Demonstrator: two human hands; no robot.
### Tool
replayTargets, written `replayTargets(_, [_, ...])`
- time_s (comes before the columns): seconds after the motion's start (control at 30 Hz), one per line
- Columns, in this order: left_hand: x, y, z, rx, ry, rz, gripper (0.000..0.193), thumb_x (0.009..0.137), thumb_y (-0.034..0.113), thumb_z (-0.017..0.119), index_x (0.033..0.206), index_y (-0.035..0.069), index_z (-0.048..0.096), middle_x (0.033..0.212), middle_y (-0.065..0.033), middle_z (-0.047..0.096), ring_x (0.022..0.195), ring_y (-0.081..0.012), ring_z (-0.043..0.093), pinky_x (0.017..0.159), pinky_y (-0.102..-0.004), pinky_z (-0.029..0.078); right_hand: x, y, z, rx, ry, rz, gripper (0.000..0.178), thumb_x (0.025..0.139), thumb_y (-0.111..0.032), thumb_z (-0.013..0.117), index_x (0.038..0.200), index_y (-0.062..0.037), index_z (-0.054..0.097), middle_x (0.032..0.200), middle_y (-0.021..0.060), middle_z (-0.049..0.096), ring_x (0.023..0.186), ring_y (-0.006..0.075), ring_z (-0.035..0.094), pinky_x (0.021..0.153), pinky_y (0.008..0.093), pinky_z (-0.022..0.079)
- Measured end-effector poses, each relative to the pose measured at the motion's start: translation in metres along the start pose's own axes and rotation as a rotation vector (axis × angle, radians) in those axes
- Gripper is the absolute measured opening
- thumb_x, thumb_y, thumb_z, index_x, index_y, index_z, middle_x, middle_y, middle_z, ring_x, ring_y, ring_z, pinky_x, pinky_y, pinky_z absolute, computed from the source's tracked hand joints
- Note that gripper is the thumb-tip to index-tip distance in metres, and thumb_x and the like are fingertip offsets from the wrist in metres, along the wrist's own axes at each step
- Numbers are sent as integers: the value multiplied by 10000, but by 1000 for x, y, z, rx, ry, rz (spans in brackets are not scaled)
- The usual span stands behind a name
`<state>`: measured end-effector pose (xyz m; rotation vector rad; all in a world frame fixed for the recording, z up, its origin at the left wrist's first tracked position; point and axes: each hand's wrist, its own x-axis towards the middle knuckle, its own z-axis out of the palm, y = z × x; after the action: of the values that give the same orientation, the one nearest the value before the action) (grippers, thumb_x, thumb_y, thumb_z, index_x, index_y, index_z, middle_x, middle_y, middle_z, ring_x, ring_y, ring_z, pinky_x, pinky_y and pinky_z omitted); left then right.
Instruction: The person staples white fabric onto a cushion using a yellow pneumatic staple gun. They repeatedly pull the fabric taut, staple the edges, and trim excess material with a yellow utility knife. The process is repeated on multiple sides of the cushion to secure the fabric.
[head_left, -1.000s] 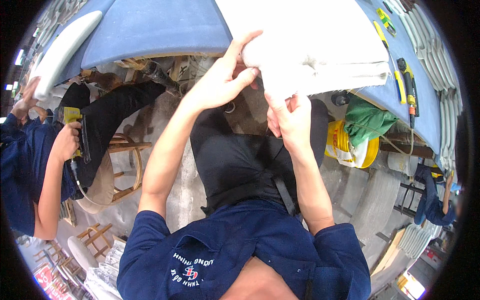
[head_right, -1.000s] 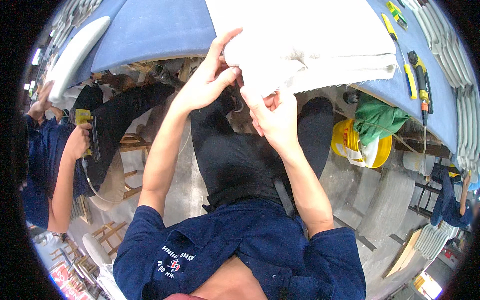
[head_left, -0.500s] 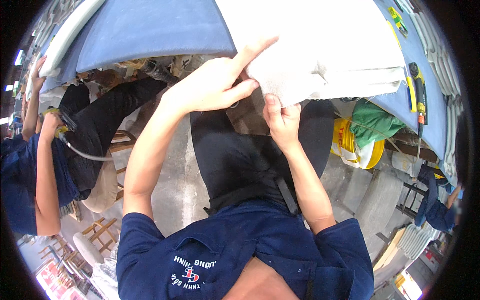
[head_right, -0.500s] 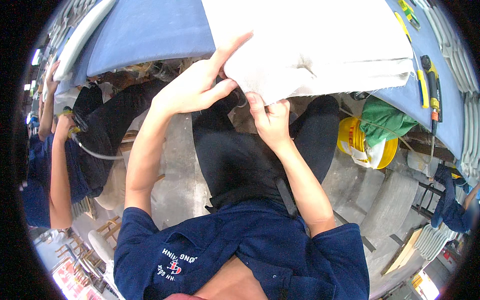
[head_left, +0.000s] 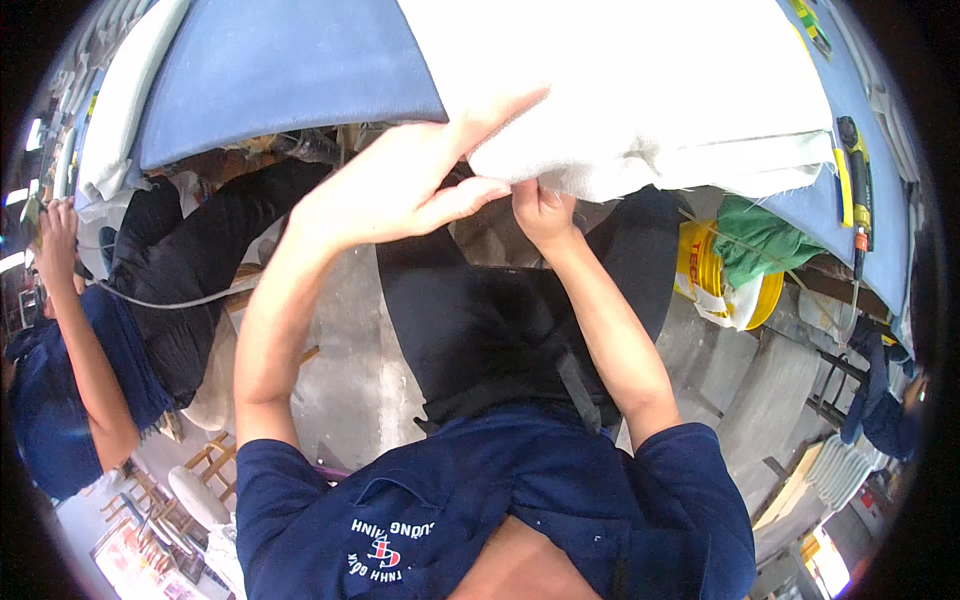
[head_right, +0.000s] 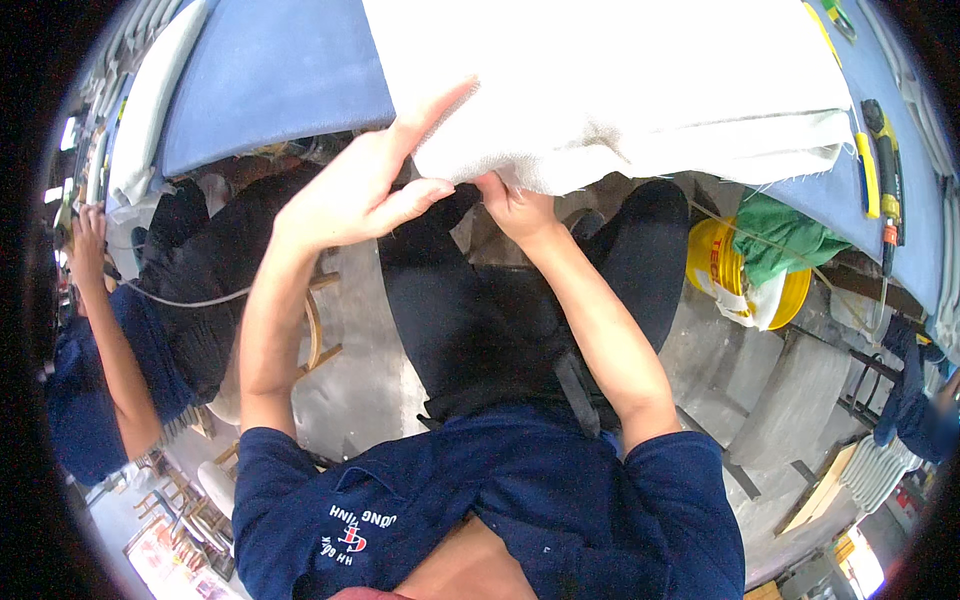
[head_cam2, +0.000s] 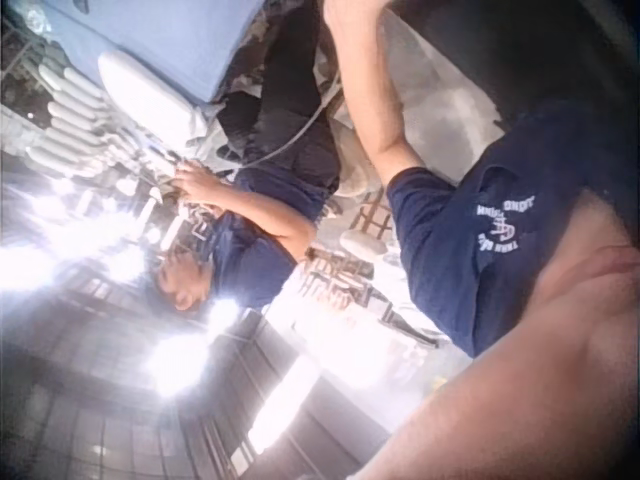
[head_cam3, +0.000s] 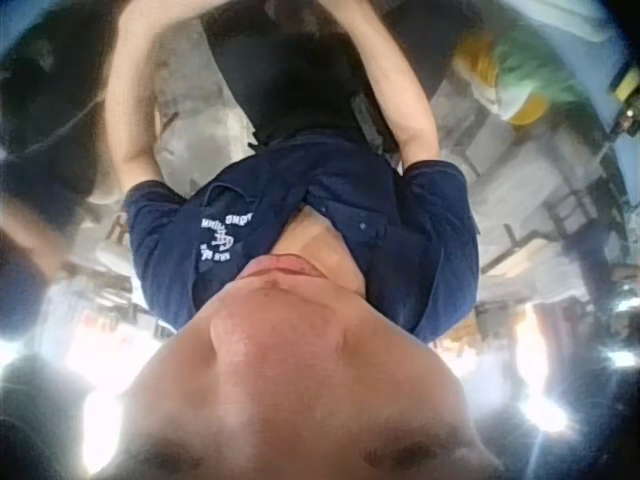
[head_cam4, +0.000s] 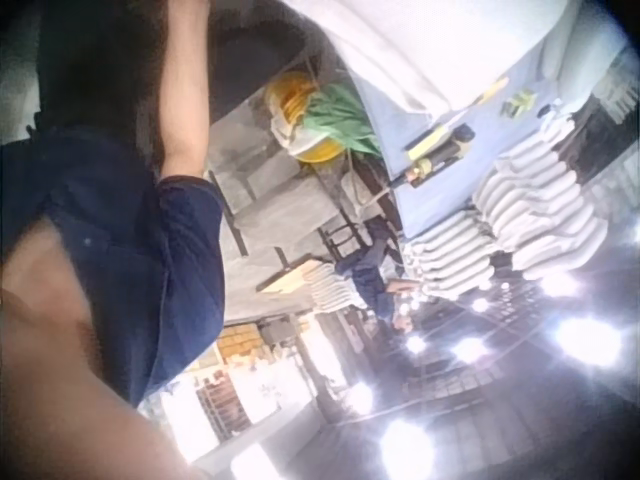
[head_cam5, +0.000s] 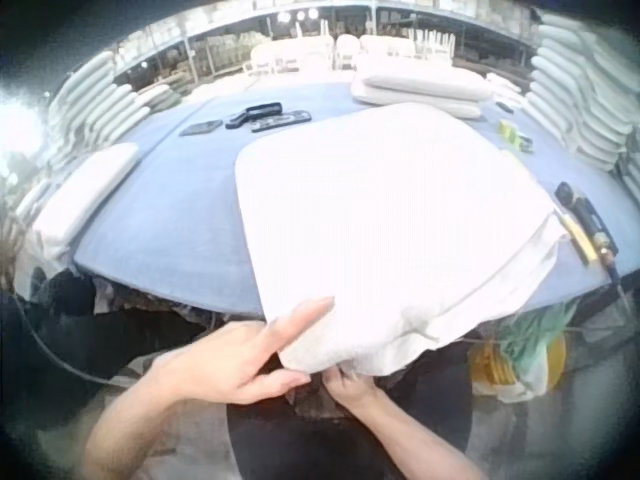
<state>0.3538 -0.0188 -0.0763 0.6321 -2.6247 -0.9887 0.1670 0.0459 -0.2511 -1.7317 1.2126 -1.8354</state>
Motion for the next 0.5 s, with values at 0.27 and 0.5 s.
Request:
replayTargets(0.27, [1, -10, 8, 8, 104, 27, 887, 938, 378, 771, 1646, 98, 317, 1546, -248, 532, 1328, -455, 600, 1087, -481, 494, 2, 6, 15, 35, 51, -72, 250, 1027, -222, 720, 1199, -41, 726, 1145, 78, 747, 1100, 248, 702, 952, 397, 529])
replayTargets(0.5, [13, -2, 20, 4, 108, -125, 790, 909, 229, 749, 1592, 31, 404, 1530, -268, 540, 1384, -435, 565, 1161, -469, 439, 19, -60, -40, 110, -304, 521, 289, 1022, -272, 716, 1183, -34, 738, 1017, 101, 770, 941, 257, 735, 830, 396, 564])
